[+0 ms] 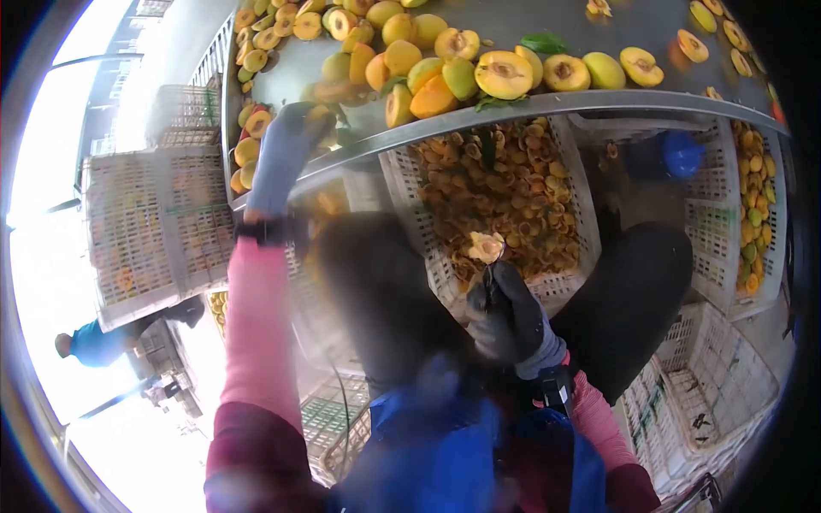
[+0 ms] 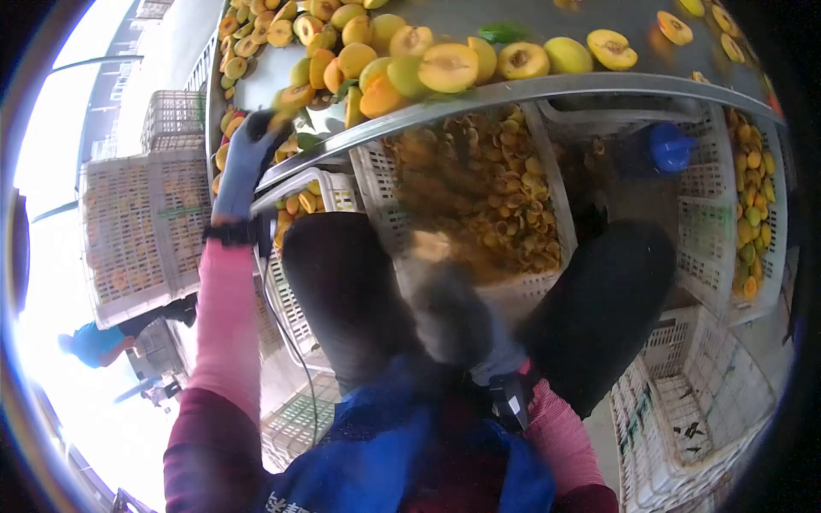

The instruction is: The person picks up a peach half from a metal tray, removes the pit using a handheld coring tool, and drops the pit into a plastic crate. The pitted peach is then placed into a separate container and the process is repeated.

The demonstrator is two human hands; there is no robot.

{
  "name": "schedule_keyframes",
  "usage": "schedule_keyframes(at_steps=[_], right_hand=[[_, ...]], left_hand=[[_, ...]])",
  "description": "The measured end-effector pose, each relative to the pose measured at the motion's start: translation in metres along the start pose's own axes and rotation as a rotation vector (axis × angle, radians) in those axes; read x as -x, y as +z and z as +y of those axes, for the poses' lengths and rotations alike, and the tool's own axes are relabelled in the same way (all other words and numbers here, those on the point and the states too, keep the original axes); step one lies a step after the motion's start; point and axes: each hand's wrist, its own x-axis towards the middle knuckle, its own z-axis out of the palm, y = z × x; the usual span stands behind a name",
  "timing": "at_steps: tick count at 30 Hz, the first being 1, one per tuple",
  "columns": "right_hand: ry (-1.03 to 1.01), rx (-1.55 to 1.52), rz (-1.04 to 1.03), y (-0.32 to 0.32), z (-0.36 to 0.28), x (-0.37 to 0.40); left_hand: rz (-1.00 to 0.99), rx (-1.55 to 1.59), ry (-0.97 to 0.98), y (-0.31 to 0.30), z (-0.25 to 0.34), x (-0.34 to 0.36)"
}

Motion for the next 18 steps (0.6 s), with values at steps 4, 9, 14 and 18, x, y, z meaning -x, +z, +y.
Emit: schedule_keyframes(at_steps=[4, 9, 14, 18], right_hand=[[0.039, -0.021, 0.068, 0.065, 0.004, -0.004], [-0.606, 1.195, 0.357, 0.019, -0.005, -0.03], [-0.87, 1.436, 0.399, 0.009, 0.035, -0.021], [-0.75, 1.54, 0.485, 0.049, 0.033, -0.005]], left_hand=[[-0.175, 0.467, -0.013, 0.042, 0.094, 0.111], [0.052, 0.085, 0.368, 0.087, 0.075, 0.172], [0.131, 0.53, 0.06, 0.123, 0.073, 0.197], [0.003, 0.969, -0.245, 0.123, 0.096, 0.206]])
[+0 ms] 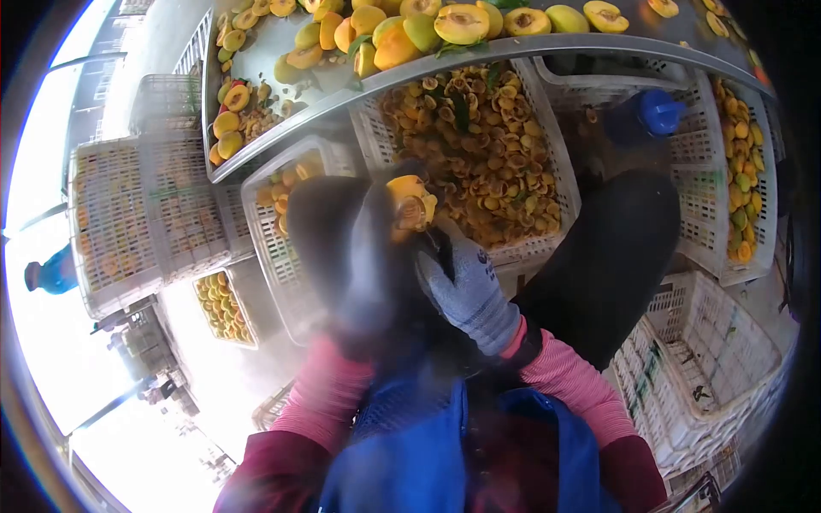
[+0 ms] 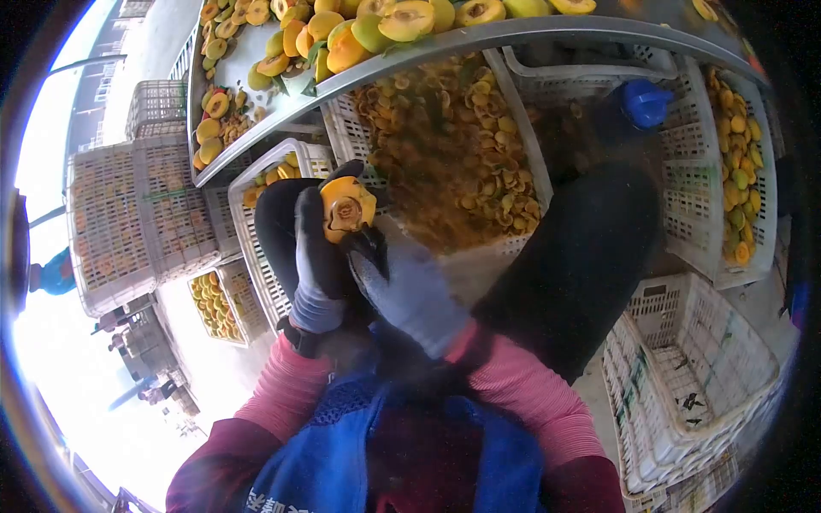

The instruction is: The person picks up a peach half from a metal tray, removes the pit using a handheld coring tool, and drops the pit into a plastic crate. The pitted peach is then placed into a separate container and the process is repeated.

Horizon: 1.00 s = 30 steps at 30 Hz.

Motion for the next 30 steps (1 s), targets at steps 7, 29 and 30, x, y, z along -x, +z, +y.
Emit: schedule_keyframes(at_steps=[7, 29, 30], right_hand=[[-0.019, 0.03, 0.075, -0.002, 0.019, 0.012], [0.515, -0.908, -0.113, -0.007, 0.017, 0.038], [0.593, -0.949, -0.176, -0.011, 0.013, 0.037]], left_hand=[[0.009, -0.905, 0.397, -0.01, -0.034, 0.011], [-0.271, -0.524, 0.195, 0.013, 0.001, 0.012], [-0.285, -0.506, 0.173, 0.014, 0.003, 0.011]])
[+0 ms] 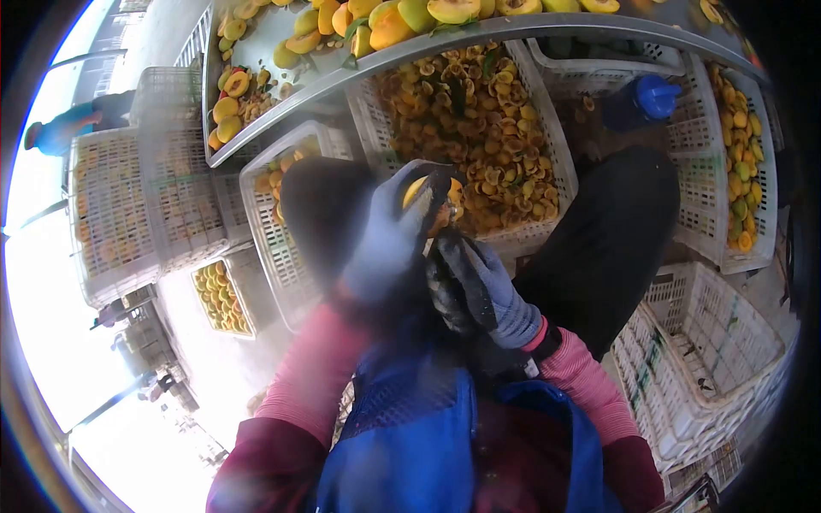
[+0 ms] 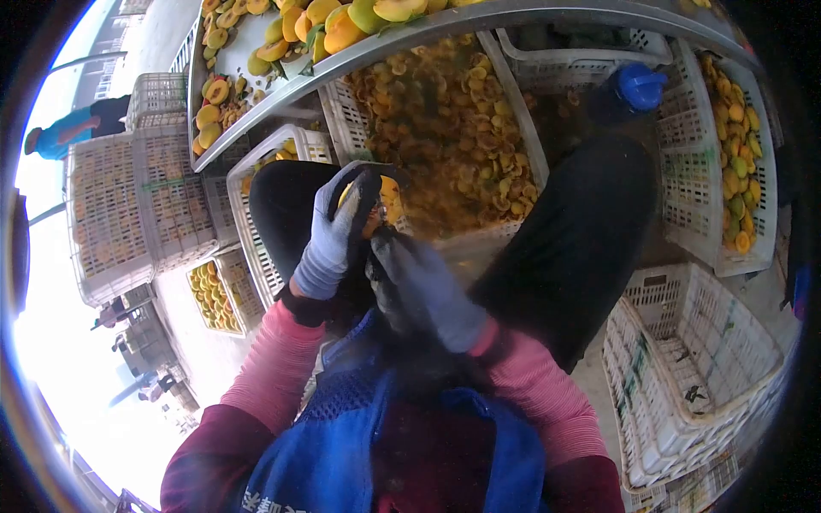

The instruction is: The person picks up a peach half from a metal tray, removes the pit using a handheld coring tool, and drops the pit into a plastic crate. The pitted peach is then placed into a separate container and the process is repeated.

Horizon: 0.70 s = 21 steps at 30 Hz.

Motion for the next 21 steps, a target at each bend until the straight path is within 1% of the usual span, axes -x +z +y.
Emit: schedule_keyframes(at_steps=[2, 3, 6, 7, 9, 12, 14, 15, 18, 19, 21], right_hand=[[0.097, -0.083, -0.043, 0.004, -0.008, 0.005], [0.146, -0.124, -0.066, 0.005, -0.01, 0.005], [0.206, -0.088, -0.088, -0.002, -0.008, 0.004], [0.194, -0.051, -0.054, -0.003, -0.008, 0.003], [0.175, 0.026, 0.013, 0.0, -0.008, 0.003], [0.285, -0.064, -0.027, -0.002, -0.009, 0.003], [0.352, -0.213, -0.172, -0.009, -0.007, 0.002], [0.384, -0.29, -0.241, -0.014, -0.004, 0.001], [0.435, -0.395, -0.387, -0.024, 0.003, -0.004], [0.439, -0.406, -0.348, -0.024, 0.004, -0.002], [0.44, -0.421, -0.273, -0.02, 0.0, 0.001]], left_hand=[[-0.03, 0.044, -0.029, -0.001, 0.001, -0.002], [-0.025, -0.034, 0.042, -0.001, -0.004, -0.004], [-0.069, -0.121, 0.057, -0.005, -0.01, -0.005], [-0.036, 0.074, -0.089, -0.002, -0.011, -0.003], [-0.114, -0.084, 0.009, -0.008, -0.002, -0.004], [-0.138, -0.255, 0.125, -0.013, -0.007, -0.008], [-0.106, -0.214, 0.123, -0.01, -0.005, -0.009], [-0.069, -0.263, 0.176, -0.008, -0.005, -0.009], [-0.075, -0.527, 0.379, -0.01, -0.017, -0.012], [-0.078, -0.53, 0.354, -0.009, -0.019, -0.011], [-0.082, -0.387, 0.288, -0.006, -0.023, -0.011]])
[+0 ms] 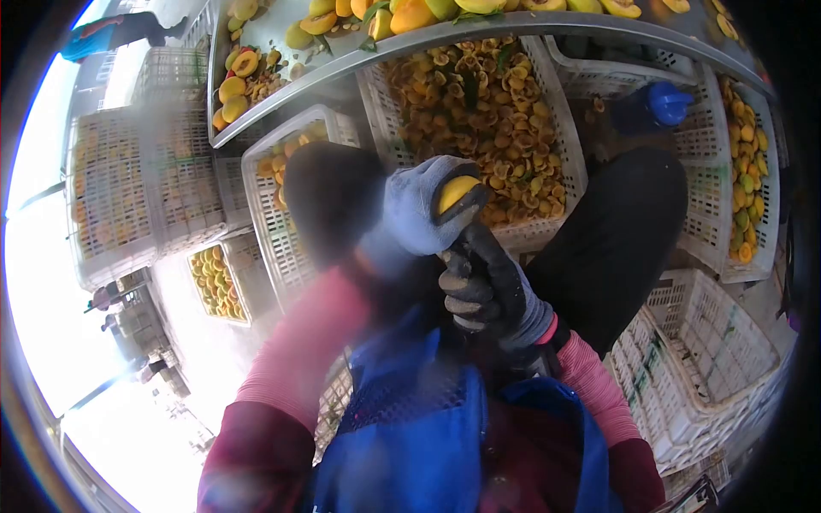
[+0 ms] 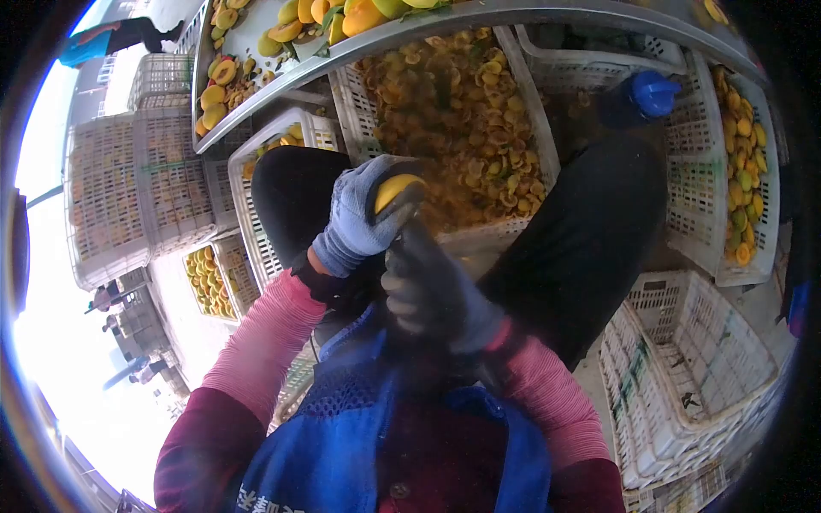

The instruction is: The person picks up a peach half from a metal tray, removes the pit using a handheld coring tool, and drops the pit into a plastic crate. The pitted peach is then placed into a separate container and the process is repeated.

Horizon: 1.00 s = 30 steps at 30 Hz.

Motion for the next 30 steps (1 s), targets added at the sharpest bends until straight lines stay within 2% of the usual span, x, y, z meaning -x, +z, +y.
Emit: schedule_keyframes(at_steps=[1, 4, 6, 9, 11, 12, 15, 16, 18, 19, 21, 22, 24, 26, 27, 29, 30], right_hand=[[-0.018, 0.053, 0.032, -0.002, 0.0, 0.0], [-0.096, 0.213, 0.161, -0.003, 0.001, 0.0], [-0.175, 0.331, 0.284, 0.008, 0.005, 0.0], [-0.096, 0.245, 0.31, 0.006, 0.005, -0.001], [-0.072, 0.19, 0.192, -0.003, 0.003, -0.002], [-0.059, 0.16, 0.133, -0.005, 0.003, -0.002], [0.007, 0.132, 0.126, 0.006, 0.0, 0.0], [-0.001, 0.106, 0.135, 0.005, 0.001, 0.0], [-0.019, 0.059, 0.15, 0.005, 0.002, 0.0], [-0.073, 0.146, 0.195, 0.005, 0.001, 0.0], [-0.171, 0.316, 0.291, 0.0, 0.002, 0.002], [-0.159, 0.354, 0.308, -0.003, 0.0, 0.003], [-0.129, 0.425, 0.341, -0.008, 0.0, 0.003], [-0.09, 0.35, 0.254, -0.017, 0.001, 0.003], [-0.07, 0.316, 0.208, -0.019, 0.0, 0.003], [0.0, 0.195, 0.094, -0.016, 0.0, 0.001], [0.031, 0.134, 0.037, -0.015, 0.0, 0.0]], left_hand=[[0.001, 0.073, -0.029, 0.003, -0.002, 0.0], [0.079, 0.614, -0.373, 0.02, -0.01, 0.01], [0.183, 0.535, -0.317, 0.031, -0.007, 0.016], [0.258, 0.308, -0.262, 0.034, 0.001, 0.021], [0.208, 0.335, -0.289, 0.027, 0.002, 0.014], [0.16, 0.207, -0.143, 0.02, -0.002, 0.011], [0.129, -0.15, 0.133, 0.002, -0.001, 0.005], [0.071, -0.209, 0.141, -0.001, -0.002, 0.005], [0.095, -0.027, 0.076, 0.005, -0.003, 0.003], [0.105, 0.063, 0.045, 0.01, -0.004, 0.001], [0.169, 0.564, -0.4, 0.026, 0.003, 0.011], [0.202, 0.814, -0.62, 0.033, 0.003, 0.014], [0.217, 0.424, -0.19, 0.045, -0.022, 0.024], [0.162, 0.247, -0.057, 0.05, -0.034, 0.034], [0.103, 0.264, -0.13, 0.038, -0.02, 0.028], [0.06, 0.252, -0.154, 0.024, -0.006, 0.022], [0.073, 0.222, -0.101, 0.019, -0.005, 0.018]])
